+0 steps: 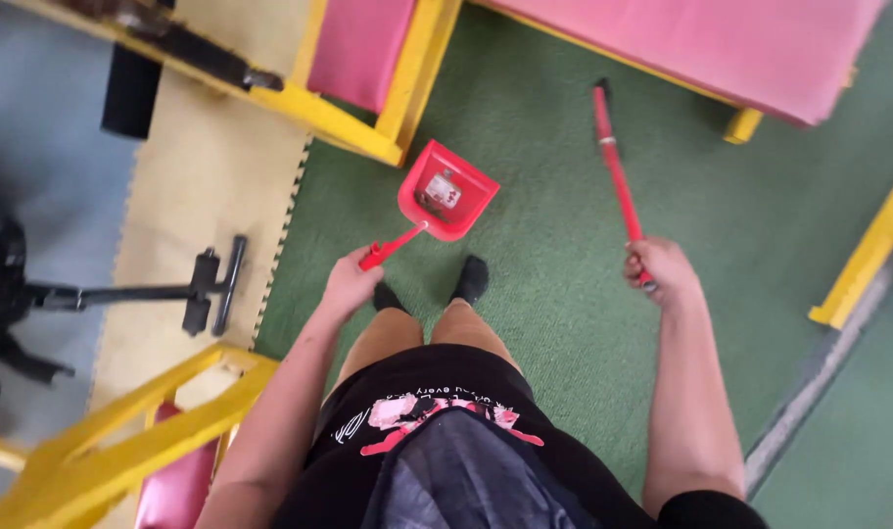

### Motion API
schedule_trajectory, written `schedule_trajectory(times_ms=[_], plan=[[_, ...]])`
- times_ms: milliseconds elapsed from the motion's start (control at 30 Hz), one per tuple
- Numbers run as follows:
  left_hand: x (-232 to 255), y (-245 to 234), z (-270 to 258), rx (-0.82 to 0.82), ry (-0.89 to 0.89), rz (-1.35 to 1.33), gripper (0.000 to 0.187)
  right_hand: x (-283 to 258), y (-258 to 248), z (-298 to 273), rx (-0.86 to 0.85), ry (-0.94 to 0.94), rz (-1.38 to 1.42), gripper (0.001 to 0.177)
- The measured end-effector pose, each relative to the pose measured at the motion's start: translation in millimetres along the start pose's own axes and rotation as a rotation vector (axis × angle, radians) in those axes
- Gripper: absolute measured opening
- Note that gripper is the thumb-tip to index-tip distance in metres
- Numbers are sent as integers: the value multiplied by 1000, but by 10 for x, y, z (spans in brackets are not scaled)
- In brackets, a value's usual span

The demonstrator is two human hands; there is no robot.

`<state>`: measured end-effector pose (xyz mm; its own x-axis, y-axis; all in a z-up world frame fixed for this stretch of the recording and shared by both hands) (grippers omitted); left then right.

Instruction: Sweeping the floor with a small brush and dustpan in a gym environment.

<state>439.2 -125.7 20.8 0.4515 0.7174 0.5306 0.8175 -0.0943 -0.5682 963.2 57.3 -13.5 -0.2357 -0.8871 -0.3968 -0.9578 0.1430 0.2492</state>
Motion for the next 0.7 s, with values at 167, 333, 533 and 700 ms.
schedule_trajectory(times_ms=[167, 333, 533, 700], plan=[[-210, -52, -193, 46, -101, 66, 58, -449, 319, 733, 196, -106, -475, 6], [-644, -82, -438, 61, -199, -12, 58, -513, 886, 1576, 163, -234, -525, 21], [-962, -201, -563, 154, -347, -29, 57, 341, 1721, 3127, -103, -380, -1417, 8], [-1284, -90, -306, 274, -258, 8, 55, 1642, 1712, 2674, 106, -284, -1349, 67]])
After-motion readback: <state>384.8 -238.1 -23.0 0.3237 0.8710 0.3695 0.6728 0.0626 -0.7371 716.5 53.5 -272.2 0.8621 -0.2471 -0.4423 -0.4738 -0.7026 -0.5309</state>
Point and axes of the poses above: each hand's wrist, its own z-axis towards the middle knuckle, its own y-axis out of the palm, x = y × z, the point moved 5 cm from there along z, towards the middle knuckle, and after that the axes turned 11 degrees about z, right-handed, at the moved point
